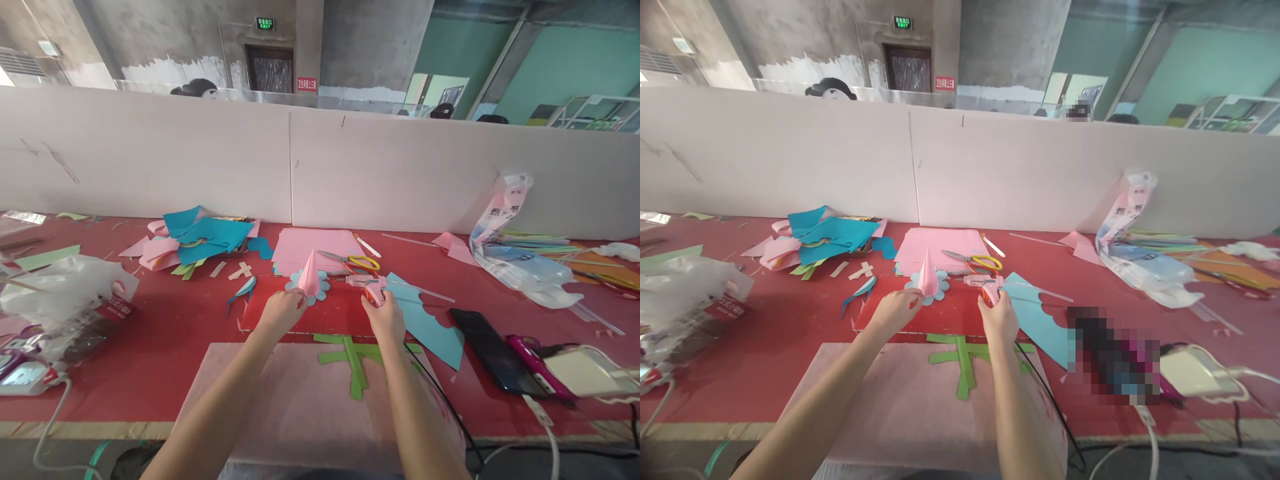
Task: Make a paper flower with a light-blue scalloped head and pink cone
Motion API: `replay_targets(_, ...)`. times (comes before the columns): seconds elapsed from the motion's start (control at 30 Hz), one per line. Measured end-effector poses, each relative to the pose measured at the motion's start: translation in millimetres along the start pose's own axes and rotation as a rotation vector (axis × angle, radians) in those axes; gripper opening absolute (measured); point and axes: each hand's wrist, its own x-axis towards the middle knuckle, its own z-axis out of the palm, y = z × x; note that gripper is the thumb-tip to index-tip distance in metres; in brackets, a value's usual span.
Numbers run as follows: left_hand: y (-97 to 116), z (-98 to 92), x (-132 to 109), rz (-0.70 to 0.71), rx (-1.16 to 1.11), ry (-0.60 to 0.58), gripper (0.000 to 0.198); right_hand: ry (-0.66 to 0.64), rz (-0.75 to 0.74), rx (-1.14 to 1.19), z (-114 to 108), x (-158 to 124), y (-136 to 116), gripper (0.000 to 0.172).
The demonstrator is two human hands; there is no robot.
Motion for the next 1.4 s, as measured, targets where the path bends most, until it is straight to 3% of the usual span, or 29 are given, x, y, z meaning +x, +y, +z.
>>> replay_targets(0.23,-4,2.9,-1,0.015,-0.121,0.032,0.029,0.001,0.032,0.051,-4,0,-2,0.042)
replay_targets(0.43,1,-11.3,12,-0.123,-0.232,0.434,0.025,0.143,0.033,0.217,-6,1,-2,0.042)
replay_targets(0.53,11,-23.9,29,-0.105,-0.253,0.525,0.023,0.196,0.021,0.27,-5,2,-1,0.043)
replay_targets(0.67,23,-33.9,52,-0.13,-0.287,0.507,0.022,0.221,0.0,0.35,-3,2,-1,0.043)
replay_targets(0.8,20,-36.6,63,-0.129,-0.328,0.461,0.021,0.218,0.005,0.387,-2,1,-2,0.042)
replay_targets(1.03,10,-45.5,65,-0.091,-0.344,0.509,0.024,0.226,0.004,0.426,-6,-1,-7,0.042)
replay_targets(1.2,16,-50.4,63,-0.06,-0.336,0.447,0.025,0.193,0.02,0.415,-7,-2,-6,0.041)
replay_targets(1.4,20,-41.2,58,-0.033,-0.364,0.392,0.023,0.182,0.03,0.425,-3,0,-4,0.041)
